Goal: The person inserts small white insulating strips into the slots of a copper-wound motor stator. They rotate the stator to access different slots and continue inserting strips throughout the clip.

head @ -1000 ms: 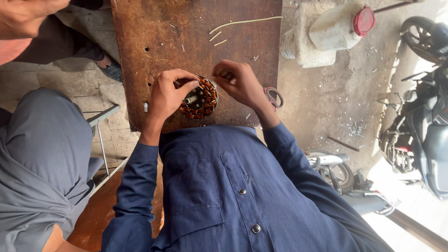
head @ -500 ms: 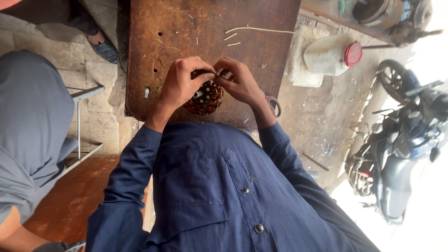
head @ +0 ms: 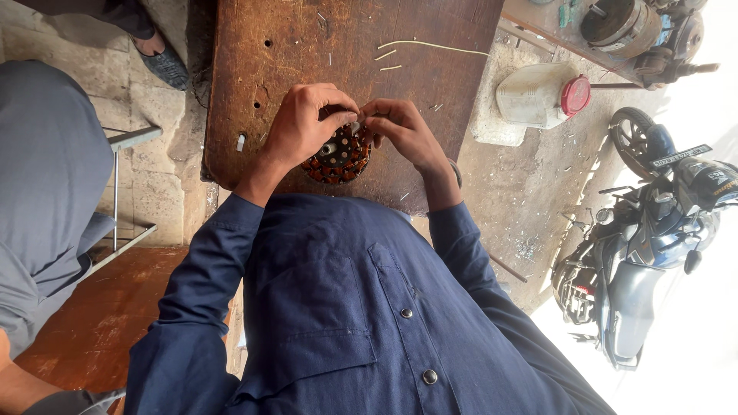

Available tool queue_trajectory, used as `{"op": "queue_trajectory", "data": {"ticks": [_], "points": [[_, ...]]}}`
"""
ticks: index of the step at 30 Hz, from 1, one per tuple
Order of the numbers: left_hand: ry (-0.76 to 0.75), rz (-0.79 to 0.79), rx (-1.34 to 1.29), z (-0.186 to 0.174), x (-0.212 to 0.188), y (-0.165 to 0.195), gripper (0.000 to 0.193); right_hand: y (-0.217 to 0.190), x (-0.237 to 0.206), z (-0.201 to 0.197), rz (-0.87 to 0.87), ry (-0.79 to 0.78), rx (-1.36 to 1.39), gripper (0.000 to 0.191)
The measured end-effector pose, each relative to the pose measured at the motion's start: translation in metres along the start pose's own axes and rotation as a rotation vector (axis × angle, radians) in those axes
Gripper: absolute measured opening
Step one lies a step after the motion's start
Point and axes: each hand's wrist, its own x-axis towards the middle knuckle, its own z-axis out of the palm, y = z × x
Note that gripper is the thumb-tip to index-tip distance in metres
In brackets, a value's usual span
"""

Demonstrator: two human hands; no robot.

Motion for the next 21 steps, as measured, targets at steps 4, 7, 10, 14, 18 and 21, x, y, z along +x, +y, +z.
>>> {"op": "queue_trajectory", "data": {"ticks": [4, 7, 10, 14, 18, 21], "points": [[0.004, 0.009, 0.007, 0.003, 0.001, -0.002, 0.008, -0.001, -0.002, 0.0, -0.034, -0.028, 0.013, 0.018], [-0.002, 0.021, 0.006, 0.005, 0.002, -0.001, 0.007, -0.004, -0.002, 0.002, -0.026, -0.023, 0.01, 0.017], [-0.001, 0.027, -0.005, 0.005, 0.0, -0.002, 0.007, -0.004, -0.003, 0.004, -0.029, -0.021, -0.052, 0.015], [0.006, 0.048, -0.011, 0.005, -0.004, -0.002, 0.007, -0.004, -0.005, 0.007, -0.017, 0.007, -0.277, 0.012], [0.019, 0.072, -0.016, 0.006, -0.003, -0.001, 0.008, -0.004, -0.002, 0.009, -0.064, 0.014, -0.309, 0.014], [0.025, 0.049, -0.011, 0.006, -0.003, 0.0, 0.007, -0.003, -0.002, 0.01, -0.09, 0.007, -0.292, 0.016]]}}
